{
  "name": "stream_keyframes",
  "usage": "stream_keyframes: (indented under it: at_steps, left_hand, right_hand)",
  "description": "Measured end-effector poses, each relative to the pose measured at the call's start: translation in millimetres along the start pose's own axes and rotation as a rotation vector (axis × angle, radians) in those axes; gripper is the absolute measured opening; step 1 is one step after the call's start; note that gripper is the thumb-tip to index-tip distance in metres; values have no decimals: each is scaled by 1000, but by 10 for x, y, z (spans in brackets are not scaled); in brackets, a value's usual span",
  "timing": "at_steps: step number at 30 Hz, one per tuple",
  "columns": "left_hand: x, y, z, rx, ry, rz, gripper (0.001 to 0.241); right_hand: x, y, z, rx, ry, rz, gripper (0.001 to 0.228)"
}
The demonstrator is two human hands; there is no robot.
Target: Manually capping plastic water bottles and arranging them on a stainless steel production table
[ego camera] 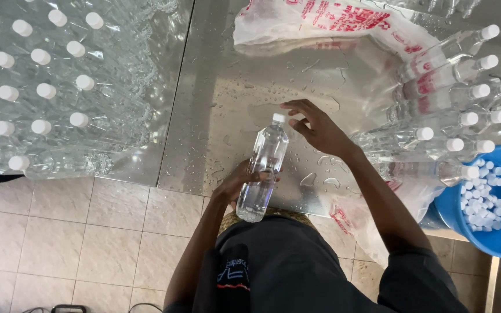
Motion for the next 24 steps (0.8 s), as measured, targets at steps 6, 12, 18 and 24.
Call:
stream_keyframes:
  at_steps: [6, 12, 18, 24]
  left_hand:
    - [81, 251, 192, -93, 224, 93, 93]
    - [-74, 237, 239, -103, 290, 93, 76]
    - [-104, 592, 272, -491, 445, 300, 72]
    - [-527, 378, -248, -581, 1149, 537, 85]
  right_hand:
    - [25, 316, 180, 7, 263, 31, 38]
    - [-185, 170, -117, -287, 424, 104, 41]
    - [-417, 368, -81, -860, -84, 697, 52]
    - [-702, 237, -365, -788, -246, 1022, 61]
Point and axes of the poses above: each hand's wrist, its own x-axis towards the middle knuckle, its own z-axis out of the back of the hand, y = z × x, the point moved 8 cm from there along x, towards the middle knuckle, and after that the axes turned 15 degrees about -x, right-handed, at the moved point
